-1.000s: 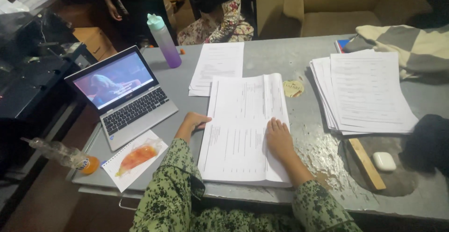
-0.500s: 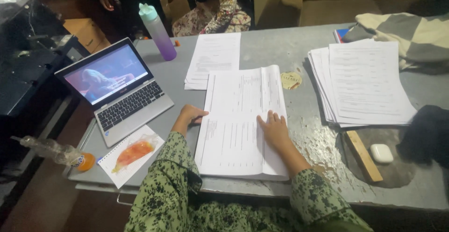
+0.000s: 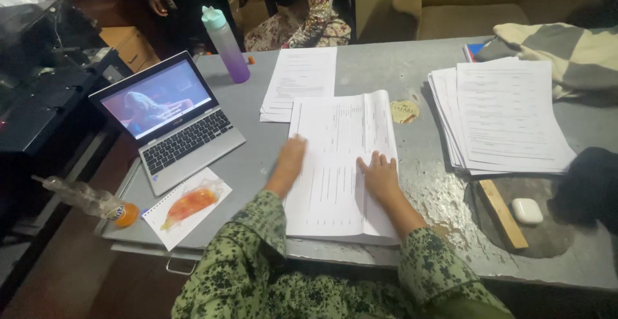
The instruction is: Folding and stacking printed documents on a desk
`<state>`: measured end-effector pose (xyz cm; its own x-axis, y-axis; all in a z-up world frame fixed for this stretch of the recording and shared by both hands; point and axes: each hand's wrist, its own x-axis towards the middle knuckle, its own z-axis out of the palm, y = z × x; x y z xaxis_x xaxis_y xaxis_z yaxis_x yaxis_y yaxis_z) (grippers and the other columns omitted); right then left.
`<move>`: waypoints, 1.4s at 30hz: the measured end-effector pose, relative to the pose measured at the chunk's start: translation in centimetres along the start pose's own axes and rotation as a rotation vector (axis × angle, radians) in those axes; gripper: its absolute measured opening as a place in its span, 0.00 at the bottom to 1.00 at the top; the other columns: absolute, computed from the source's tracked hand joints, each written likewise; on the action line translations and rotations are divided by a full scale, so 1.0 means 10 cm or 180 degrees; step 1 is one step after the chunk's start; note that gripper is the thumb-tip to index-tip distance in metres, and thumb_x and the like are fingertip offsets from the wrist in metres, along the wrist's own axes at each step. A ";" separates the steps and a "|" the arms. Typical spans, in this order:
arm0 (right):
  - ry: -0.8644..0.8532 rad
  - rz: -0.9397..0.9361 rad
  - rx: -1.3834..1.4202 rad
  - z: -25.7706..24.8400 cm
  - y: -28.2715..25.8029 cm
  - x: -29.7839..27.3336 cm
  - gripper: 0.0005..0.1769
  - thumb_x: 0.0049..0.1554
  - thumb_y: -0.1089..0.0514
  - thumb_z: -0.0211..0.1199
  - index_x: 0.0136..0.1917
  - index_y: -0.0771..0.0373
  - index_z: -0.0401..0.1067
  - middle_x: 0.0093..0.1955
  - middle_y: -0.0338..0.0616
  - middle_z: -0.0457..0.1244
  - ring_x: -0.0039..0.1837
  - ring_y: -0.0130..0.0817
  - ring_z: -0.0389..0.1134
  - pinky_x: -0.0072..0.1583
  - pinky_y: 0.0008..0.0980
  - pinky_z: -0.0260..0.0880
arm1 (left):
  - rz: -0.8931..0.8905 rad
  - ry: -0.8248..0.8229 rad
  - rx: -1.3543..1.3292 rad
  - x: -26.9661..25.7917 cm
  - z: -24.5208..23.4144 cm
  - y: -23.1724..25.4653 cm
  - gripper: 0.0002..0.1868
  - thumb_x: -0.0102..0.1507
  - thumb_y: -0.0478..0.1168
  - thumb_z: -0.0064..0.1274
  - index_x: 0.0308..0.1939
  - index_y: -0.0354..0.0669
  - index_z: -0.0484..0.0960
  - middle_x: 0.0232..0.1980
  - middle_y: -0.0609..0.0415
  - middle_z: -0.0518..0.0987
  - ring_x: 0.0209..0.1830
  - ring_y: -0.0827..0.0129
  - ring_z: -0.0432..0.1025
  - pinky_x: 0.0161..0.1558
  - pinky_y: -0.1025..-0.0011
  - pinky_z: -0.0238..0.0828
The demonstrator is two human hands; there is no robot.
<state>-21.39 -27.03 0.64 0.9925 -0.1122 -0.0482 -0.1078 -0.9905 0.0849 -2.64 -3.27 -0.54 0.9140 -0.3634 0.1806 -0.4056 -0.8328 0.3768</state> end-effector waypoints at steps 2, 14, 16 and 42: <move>0.0008 0.0053 0.0039 -0.05 -0.02 -0.01 0.31 0.65 0.58 0.44 0.79 0.39 0.58 0.79 0.63 0.53 0.80 0.58 0.54 0.73 0.62 0.49 | 0.1325 0.0219 0.1147 -0.33 -0.08 0.38 0.06 0.58 0.28 0.59 0.36 0.38 0.79 0.39 0.50 0.75 0.36 0.55 0.79 0.33 0.62 0.81; 0.0425 0.0022 -0.0034 0.30 0.09 0.05 0.30 0.62 0.53 0.53 0.77 0.35 0.62 0.78 0.60 0.56 0.78 0.55 0.57 0.72 0.63 0.52 | -0.1413 -0.0741 0.0595 -0.95 -0.36 1.72 0.51 0.69 0.68 0.37 0.76 0.22 0.49 0.79 0.19 0.40 0.79 0.23 0.31 0.69 0.25 0.27; 0.0475 0.0014 -0.0003 0.32 0.08 0.06 0.30 0.61 0.53 0.54 0.77 0.36 0.63 0.77 0.61 0.56 0.78 0.54 0.58 0.71 0.63 0.53 | -0.0875 -0.0098 0.0776 -0.95 -0.12 1.60 0.46 0.67 0.63 0.44 0.75 0.28 0.56 0.78 0.24 0.50 0.78 0.27 0.41 0.71 0.29 0.31; 0.1234 0.0532 0.0001 0.24 0.14 -0.56 0.34 0.65 0.44 0.46 0.70 0.75 0.67 0.70 0.67 0.62 0.73 0.58 0.62 0.73 0.52 0.55 | 0.1598 0.0047 -0.0154 -0.95 0.52 1.43 0.24 0.74 0.49 0.37 0.73 0.52 0.67 0.71 0.50 0.69 0.74 0.54 0.63 0.74 0.46 0.52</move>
<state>-27.19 -27.97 -1.40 0.9094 -0.2332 0.3444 -0.2690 -0.9613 0.0594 -17.02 -13.93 -1.60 0.6059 -0.7079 0.3630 -0.7955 -0.5365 0.2817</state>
